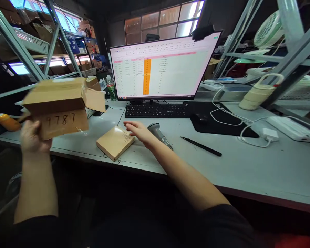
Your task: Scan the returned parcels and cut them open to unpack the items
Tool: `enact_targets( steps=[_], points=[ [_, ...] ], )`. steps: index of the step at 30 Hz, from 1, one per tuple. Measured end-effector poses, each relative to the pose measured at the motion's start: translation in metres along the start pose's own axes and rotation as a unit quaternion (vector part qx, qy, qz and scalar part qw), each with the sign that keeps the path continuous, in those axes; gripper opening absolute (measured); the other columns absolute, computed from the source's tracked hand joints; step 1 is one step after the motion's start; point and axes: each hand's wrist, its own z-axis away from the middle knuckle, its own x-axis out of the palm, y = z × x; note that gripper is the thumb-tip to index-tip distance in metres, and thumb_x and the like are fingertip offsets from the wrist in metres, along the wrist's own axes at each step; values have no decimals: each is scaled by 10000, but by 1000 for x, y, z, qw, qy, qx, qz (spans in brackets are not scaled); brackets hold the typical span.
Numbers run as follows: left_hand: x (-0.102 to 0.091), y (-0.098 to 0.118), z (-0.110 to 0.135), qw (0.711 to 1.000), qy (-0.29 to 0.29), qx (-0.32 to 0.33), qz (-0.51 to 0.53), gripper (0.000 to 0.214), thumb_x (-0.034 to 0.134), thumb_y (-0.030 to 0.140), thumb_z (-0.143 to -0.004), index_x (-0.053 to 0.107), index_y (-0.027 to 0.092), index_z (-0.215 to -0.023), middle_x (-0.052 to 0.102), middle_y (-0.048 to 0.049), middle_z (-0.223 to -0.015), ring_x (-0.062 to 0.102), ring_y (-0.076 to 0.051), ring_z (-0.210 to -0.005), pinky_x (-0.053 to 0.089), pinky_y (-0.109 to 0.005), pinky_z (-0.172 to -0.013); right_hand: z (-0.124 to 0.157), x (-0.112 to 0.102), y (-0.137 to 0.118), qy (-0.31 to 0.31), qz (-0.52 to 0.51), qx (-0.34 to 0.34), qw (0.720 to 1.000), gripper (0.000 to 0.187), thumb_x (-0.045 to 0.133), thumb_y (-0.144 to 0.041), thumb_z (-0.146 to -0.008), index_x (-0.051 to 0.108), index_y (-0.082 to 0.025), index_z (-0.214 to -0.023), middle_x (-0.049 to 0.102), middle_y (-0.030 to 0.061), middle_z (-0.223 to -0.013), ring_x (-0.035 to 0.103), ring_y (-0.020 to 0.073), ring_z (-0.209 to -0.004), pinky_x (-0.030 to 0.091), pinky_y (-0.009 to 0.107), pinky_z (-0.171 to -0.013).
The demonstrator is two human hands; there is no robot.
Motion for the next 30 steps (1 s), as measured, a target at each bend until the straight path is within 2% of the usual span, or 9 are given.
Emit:
enact_targets(
  steps=[2,3,7,10,15,19,23,26,30],
  points=[
    [-23,24,2,969,29,140,-203,459,641,215,-701,516,122,-1132,625,-83,-1119,590,-229,-1071,414,-484,-1074,8,-4,16,-13,96,-17,995,347,575,-335,-907,666,-195,-1211,644,96,-1291,594,241,-1156,471,447,-1023],
    [-34,36,5,924,33,165,-342,474,637,247,-728,518,121,-1169,623,-89,-1080,586,-254,-1068,399,-523,-1072,12,-9,22,-13,140,-41,989,353,566,-343,-908,669,-194,-1212,652,96,-1276,600,243,-1151,463,454,-1033],
    [-61,63,26,628,-88,57,-771,426,502,433,-878,604,158,-1187,585,-111,-861,578,-317,-859,488,-589,-862,21,-39,27,75,337,-177,922,341,548,-370,-915,690,-206,-1180,629,97,-1314,565,264,-1217,417,479,-1080],
    [-72,51,37,534,-223,9,-815,427,432,372,-909,630,227,-1259,572,-105,-805,535,-267,-729,511,-490,-782,18,-66,27,136,443,-183,867,387,531,-364,-918,663,-187,-1235,593,118,-1364,505,294,-1292,380,498,-1110],
    [-92,1,36,541,-352,20,-763,499,368,120,-839,656,215,-1235,694,-125,-1013,598,-300,-980,468,-472,-899,11,-95,38,111,494,-31,862,714,587,-356,-866,381,-134,-1513,422,155,-1524,393,314,-1404,321,457,-1161],
    [-115,-25,25,543,-299,68,-782,521,400,136,-814,614,202,-1285,662,-122,-1239,512,-360,-1227,367,-618,-1016,11,-103,45,115,434,115,886,924,619,-398,-859,125,-142,-1597,356,169,-1562,445,322,-1364,384,417,-1102],
    [-124,-22,25,535,-301,20,-789,507,532,313,-792,621,211,-1280,678,-139,-1213,528,-400,-1233,329,-700,-1021,15,-103,39,103,414,174,888,938,646,-372,-850,139,-105,-1592,535,207,-1401,646,293,-1094,490,367,-948],
    [-104,2,38,592,-280,99,-749,581,474,535,-864,589,202,-1326,688,-147,-1182,536,-426,-1226,328,-723,-1016,15,-97,26,93,402,191,891,881,604,-328,-864,147,-141,-1593,661,160,-1203,694,202,-711,536,309,-695],
    [-38,22,69,713,-256,239,-608,530,444,501,-969,496,220,-1416,622,-141,-1293,578,-322,-1202,378,-567,-1089,1,-73,2,81,374,153,911,835,555,-312,-890,129,-166,-1594,705,83,-995,643,149,-542,503,268,-569]
  ],
)
